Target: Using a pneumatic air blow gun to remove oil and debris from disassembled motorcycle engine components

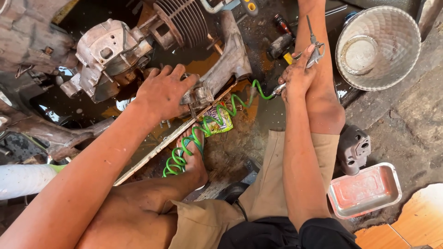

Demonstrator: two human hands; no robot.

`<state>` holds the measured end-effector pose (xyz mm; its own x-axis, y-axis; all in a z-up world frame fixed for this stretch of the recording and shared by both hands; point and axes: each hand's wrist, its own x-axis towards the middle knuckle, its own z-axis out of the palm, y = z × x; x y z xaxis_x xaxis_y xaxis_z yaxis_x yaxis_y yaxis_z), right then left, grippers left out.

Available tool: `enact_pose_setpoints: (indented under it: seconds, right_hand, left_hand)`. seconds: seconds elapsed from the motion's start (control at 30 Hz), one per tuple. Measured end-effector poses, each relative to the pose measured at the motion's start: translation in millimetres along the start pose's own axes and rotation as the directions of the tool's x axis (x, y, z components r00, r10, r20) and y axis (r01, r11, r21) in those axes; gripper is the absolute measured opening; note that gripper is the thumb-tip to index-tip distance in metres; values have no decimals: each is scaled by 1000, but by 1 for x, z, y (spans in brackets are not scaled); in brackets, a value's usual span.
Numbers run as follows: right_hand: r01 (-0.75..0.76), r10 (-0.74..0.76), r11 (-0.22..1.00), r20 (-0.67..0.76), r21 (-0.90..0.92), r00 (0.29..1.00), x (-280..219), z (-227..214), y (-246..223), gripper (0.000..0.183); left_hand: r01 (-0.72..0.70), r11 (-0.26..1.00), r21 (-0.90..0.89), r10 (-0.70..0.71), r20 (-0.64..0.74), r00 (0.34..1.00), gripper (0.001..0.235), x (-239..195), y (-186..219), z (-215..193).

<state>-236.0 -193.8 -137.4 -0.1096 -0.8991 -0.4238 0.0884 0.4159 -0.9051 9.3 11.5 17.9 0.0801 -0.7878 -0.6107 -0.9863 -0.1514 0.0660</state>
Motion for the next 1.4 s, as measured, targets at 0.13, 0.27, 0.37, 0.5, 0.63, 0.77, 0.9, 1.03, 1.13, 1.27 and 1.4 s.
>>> enact_pose_setpoints:
  seconds: [0.13,0.27,0.37,0.5,0.63,0.77,0.9,1.03,1.13,1.27,1.4]
  right_hand:
    - [-96,100,995,163,-31,982,-3,-5,-6,52]
    - [-190,345,907,405,-375,847,-13,-7,-12,36]
    - [-83,344,860,451,-503,824,-46,-7,-31,64]
    - [-80,389,833,477,-547,788,-56,-11,-42,64]
    - [-22,340,853,521,-522,783,-53,-18,-45,61]
    - [0,314,867,546,-499,777,-56,-20,-49,58]
    - [50,333,834,572,-550,749,-57,-24,-38,59]
    - [90,268,830,534,-551,802,-75,-34,-39,56]
    - [115,252,814,524,-570,814,-97,-47,-37,53]
    - [57,293,806,480,-590,827,-126,-59,-22,50]
    - [-47,306,784,320,-619,897,-127,-50,-15,56]
  left_hand:
    - [7,1000,-17,-7,-31,1000,83,7,-3,11]
    - [4,1000,-28,-6,-49,999,93,9,-5,17]
    - [20,1000,-7,-20,4,1000,71,-3,4,-6]
    - [20,1000,-21,-19,22,1000,71,-2,4,-6]
    - [11,1000,-20,-11,-6,1000,72,-2,3,-6]
    - [6,999,-39,-6,-14,1000,72,-2,2,-5]
    - [14,999,-43,-14,-10,1000,72,-2,4,-7]
    - [10,999,-46,-11,-7,1000,72,-3,4,-7]
    - [20,998,-58,-20,3,1000,72,-5,7,-16]
    - [11,999,-32,-11,-10,1000,75,-2,4,-6]
    - [-4,1000,12,5,-92,996,91,13,-5,20]
